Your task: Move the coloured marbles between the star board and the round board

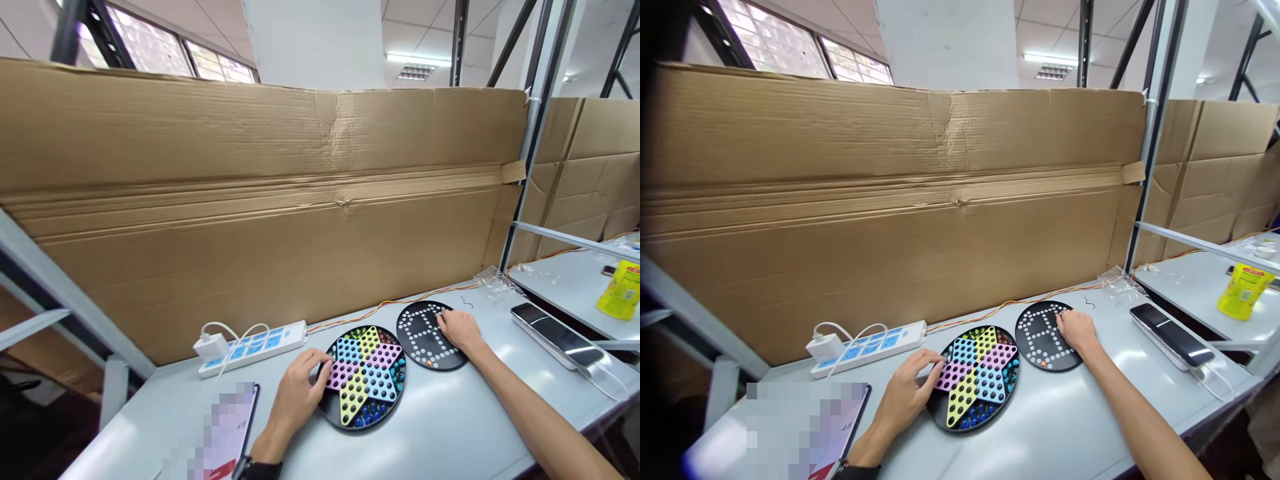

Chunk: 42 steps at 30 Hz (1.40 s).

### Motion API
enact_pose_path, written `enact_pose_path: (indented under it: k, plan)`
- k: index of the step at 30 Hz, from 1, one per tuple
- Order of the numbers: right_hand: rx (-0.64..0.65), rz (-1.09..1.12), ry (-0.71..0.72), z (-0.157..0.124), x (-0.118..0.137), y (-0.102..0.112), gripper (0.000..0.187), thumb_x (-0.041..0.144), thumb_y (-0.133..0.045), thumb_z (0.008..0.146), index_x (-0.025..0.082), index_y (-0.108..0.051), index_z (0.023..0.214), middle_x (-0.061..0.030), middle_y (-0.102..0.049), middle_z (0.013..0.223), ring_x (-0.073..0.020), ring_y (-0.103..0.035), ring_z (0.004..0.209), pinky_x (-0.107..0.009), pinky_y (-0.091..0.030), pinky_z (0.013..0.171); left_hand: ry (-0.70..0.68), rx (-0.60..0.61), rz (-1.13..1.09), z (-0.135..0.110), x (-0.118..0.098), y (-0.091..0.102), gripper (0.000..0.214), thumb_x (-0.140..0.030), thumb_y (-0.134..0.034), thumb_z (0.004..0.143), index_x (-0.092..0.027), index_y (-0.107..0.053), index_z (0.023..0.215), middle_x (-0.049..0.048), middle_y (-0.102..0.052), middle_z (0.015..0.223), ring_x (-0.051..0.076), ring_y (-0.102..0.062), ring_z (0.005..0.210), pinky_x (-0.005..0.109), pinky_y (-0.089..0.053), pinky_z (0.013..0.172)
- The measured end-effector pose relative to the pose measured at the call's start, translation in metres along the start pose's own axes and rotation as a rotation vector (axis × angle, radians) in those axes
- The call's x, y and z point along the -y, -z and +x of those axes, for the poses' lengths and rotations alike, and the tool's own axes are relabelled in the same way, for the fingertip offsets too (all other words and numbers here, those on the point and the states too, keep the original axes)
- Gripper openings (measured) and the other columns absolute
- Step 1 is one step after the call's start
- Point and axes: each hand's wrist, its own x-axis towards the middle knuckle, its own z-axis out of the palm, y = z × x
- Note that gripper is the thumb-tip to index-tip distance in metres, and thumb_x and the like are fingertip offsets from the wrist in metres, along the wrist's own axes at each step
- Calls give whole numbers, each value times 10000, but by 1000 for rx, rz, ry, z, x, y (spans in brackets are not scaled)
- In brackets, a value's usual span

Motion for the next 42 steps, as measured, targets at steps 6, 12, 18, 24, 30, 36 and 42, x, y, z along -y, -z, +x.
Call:
enact_pose_path:
  k: [6,12,18,24,30,36,42]
  plan:
    - [-36,73,4,6,-6,0,433,340,-547,1235,195,-899,1029,-168,-892,1062,-257,-849,964,-311,-517,825,-1,-27,-3,0,1,-2,366,-506,-590,1110,-298,-843,948,59,-905,1020,303,-880,984,428,-715,914]
    - [-238,444,112,6,31,14,543,362,-536,1150,243,-572,620,-56,-685,668,-195,-609,651,-324,-377,676,16,-23,2,3,0,-1,398,-515,-557,1106,-285,-843,952,76,-904,1022,306,-867,990,444,-703,924]
    - [-293,1002,458,-17,158,16,606,563,-516,1077,269,-292,597,42,-319,576,-137,-341,576,-320,-272,608,13,-72,24,3,2,1,325,-468,-590,1079,-301,-831,939,47,-902,1002,297,-870,977,422,-710,921]
    - [-76,1179,544,-53,264,-10,629,582,-575,1007,257,-294,548,44,-249,536,-134,-293,548,-294,-222,554,11,-302,85,4,11,9,325,-443,-557,1076,-291,-800,926,45,-885,971,283,-854,935,399,-693,883]
    - [24,1177,487,-64,285,-31,706,668,-581,983,228,-283,518,32,-204,490,-131,-285,526,-259,-198,548,39,-391,79,2,9,18,362,-394,-503,1124,-284,-817,982,64,-863,1007,285,-835,983,410,-689,935]
    - [21,1100,491,-73,291,-24,699,680,-480,1063,237,-315,548,19,-183,404,-163,-306,527,-270,-177,534,51,-411,45,3,5,17,363,-376,-498,1112,-269,-811,963,70,-859,988,281,-824,984,407,-671,929]
    - [128,688,450,-85,290,-14,514,442,-534,1115,252,-651,652,-4,-642,545,-180,-523,596,-276,-280,585,42,-364,52,3,0,24,352,-369,-500,1100,-268,-808,963,80,-862,997,287,-815,1006,417,-668,964]
